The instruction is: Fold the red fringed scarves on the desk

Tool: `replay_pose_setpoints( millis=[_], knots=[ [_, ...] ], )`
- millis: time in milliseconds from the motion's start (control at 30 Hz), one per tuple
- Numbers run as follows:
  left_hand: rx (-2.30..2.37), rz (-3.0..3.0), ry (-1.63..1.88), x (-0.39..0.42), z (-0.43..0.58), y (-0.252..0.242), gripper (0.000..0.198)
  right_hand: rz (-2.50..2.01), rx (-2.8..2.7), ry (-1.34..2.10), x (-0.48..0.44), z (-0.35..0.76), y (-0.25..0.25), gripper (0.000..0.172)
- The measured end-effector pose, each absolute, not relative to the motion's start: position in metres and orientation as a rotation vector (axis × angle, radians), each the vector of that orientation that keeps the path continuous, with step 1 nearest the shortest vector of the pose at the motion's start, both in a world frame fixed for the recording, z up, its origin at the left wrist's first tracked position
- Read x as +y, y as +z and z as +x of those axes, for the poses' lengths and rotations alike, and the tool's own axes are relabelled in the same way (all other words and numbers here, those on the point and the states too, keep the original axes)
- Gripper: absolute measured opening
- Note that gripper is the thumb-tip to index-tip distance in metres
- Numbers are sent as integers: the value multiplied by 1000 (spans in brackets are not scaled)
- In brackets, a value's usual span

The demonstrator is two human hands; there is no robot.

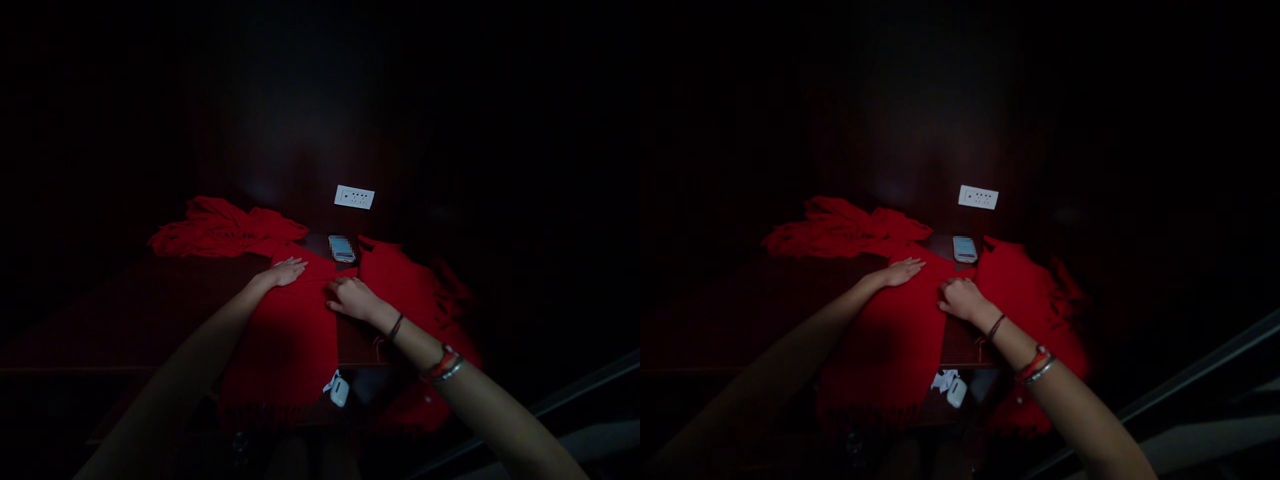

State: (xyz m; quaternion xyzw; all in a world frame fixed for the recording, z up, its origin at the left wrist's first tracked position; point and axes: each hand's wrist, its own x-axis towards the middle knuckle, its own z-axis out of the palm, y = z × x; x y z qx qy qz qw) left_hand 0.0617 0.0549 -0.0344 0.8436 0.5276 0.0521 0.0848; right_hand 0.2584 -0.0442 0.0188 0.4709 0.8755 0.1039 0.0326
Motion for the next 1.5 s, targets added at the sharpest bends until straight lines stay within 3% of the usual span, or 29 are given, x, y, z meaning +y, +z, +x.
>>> replay_pose_setpoints(
  millis=[233,467,733,833,967,1333,1500],
  knots=[
    [1538,2564,121,57,53,-33,43,1340,2734,596,-56,263,21,25],
    [1540,2556,51,56,53,-34,47,1215,2788,229,-71,287,15,24],
    [1697,2453,55,44,56,-32,65,1742,2840,202,7,248,9,43],
    [1630,2499,75,42,63,-33,63,1777,2701,44,21,248,-15,56],
    [1740,2408,127,48,66,-33,58,1763,2679,32,23,259,-35,53],
    [2097,2284,58,69,57,-23,56,1743,2534,-215,18,271,-23,64],
    [1989,2340,155,76,62,-30,56,1844,2580,-141,19,275,-23,64]
  ],
)
